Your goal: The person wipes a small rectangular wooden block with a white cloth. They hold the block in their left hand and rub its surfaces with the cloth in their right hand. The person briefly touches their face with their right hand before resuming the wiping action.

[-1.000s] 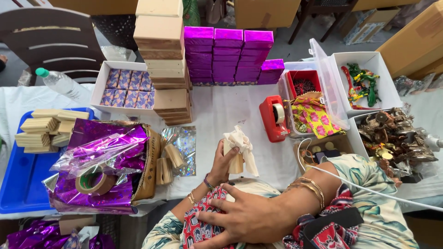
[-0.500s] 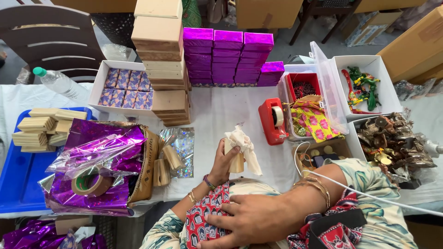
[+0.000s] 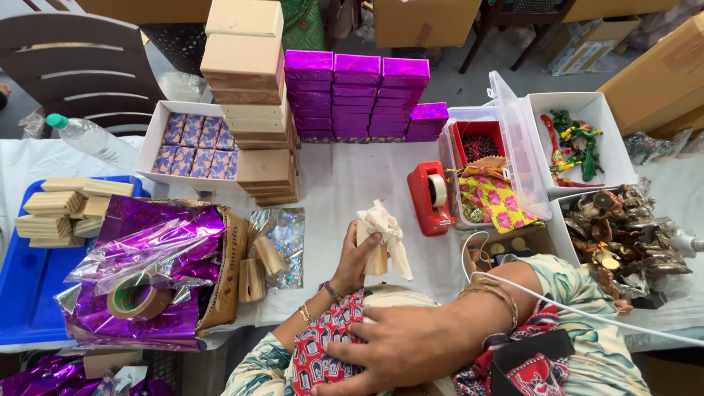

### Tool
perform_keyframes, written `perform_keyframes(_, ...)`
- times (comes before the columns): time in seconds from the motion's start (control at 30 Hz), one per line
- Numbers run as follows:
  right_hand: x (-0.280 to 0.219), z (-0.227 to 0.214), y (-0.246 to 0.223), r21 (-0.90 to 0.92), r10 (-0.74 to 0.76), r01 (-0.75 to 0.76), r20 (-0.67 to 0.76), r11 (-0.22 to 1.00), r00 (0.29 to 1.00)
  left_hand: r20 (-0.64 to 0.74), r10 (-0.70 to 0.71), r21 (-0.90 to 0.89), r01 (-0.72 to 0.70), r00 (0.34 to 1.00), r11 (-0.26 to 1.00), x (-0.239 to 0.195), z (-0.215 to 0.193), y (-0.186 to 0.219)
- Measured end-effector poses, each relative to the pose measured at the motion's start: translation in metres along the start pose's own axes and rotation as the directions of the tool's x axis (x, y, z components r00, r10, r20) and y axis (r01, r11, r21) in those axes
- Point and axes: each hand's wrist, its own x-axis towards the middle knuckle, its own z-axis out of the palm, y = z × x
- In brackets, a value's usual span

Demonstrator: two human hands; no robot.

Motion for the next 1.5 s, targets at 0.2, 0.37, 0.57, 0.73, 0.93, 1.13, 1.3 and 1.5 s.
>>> perform_keyframes(0.2, -0.007, -0.002, 0.001, 0.096, 0.063, -0.068, 0.046, 0.993, 0.997, -0.027, 0.015, -0.001, -0.015, 1.000, 1.000, 0.000, 0.002, 0.006)
perform_keyframes(0.37, -0.001, -0.029, 0.004, 0.065, 0.061, -0.067, 0.089, 0.996, 0.994, -0.008, 0.021, 0.009, -0.020, 1.000, 1.000, 0.004, 0.002, 0.002)
perform_keyframes(0.57, -0.003, 0.007, -0.002, -0.136, 0.038, -0.053, -0.105, 0.989, 0.994, -0.023, 0.006, -0.007, -0.006, 1.000, 1.000, 0.004, 0.003, 0.002)
perform_keyframes(0.73, -0.006, 0.012, -0.005, -0.176, -0.060, 0.027, -0.186, 0.984, 0.981, -0.037, -0.004, 0.005, 0.004, 0.999, 1.000, 0.000, 0.003, 0.005)
perform_keyframes(0.93, -0.013, 0.007, 0.002, -0.278, -0.186, 0.133, -0.174, 0.951, 0.967, -0.039, -0.003, 0.016, 0.003, 0.999, 1.000, -0.003, 0.005, 0.011)
perform_keyframes(1.13, -0.018, -0.002, 0.011, -0.295, -0.328, 0.259, -0.217, 0.920, 0.920, -0.037, 0.004, 0.010, -0.003, 0.999, 1.000, -0.004, 0.003, 0.012)
perform_keyframes(1.3, -0.034, 0.007, 0.044, 0.249, -0.308, 0.463, -0.478, 0.851, 0.823, -0.024, 0.016, -0.004, -0.016, 1.000, 1.000, -0.001, -0.003, 0.010)
perform_keyframes(1.5, -0.036, 0.086, 0.101, 0.177, 0.615, -0.665, -0.601, 0.725, 0.511, 0.061, 0.044, -0.052, -0.041, 0.997, 0.998, 0.009, -0.009, 0.012)
